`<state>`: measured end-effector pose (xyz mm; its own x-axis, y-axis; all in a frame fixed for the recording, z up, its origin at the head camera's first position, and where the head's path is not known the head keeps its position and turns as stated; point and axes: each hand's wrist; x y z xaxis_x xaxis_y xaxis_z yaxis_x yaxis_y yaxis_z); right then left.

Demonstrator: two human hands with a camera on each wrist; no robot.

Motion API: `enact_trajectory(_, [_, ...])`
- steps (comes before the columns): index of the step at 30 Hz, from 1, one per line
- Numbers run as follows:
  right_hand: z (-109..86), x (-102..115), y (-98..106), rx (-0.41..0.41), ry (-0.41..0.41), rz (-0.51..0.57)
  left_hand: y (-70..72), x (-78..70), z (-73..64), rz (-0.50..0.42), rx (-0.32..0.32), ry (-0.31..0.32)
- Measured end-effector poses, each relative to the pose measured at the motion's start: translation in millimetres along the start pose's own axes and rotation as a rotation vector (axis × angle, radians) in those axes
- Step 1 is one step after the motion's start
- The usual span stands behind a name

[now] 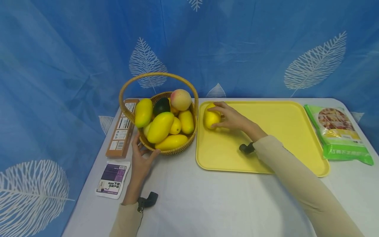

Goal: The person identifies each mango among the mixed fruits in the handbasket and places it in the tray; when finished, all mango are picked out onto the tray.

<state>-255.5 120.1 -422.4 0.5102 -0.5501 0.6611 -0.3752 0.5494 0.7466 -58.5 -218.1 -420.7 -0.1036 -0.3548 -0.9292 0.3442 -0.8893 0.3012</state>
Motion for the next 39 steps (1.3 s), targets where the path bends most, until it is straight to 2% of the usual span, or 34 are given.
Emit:
enact_trajectory(16, [-5.1, -2.2, -2.1, -0.038, -0.013, 0.033, -0.2, 4.5, 0.9, -0.007, 0.006, 0.005])
enact_trajectory(25, [-8.5, 3.4, 0.8, -0.094, 0.022, -0.072, 0.0, 3.5, 1.3, -0.004, 0.001, 0.001])
enact_trajectory(33, [-29.6, 22.0, 9.5, -0.17, 0.083, -0.082, 0.1, 2.2, 1.2, -0.012, 0.002, 0.013])
enact_trajectory(39, [-53.3, 40.0, 4.5, -0.212, 0.14, -0.078, 0.9, 1.4, 1.5, -0.01, 0.0, 0.008])
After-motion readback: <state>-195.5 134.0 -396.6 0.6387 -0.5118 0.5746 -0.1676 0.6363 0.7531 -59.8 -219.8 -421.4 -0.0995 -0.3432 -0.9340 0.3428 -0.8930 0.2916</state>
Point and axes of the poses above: each hand's wrist, its own z-axis towards the middle knuckle, its own y-axis out of the back of the hand, x = y × z, and after that the axes turned 5 degrees about -x, right-handed
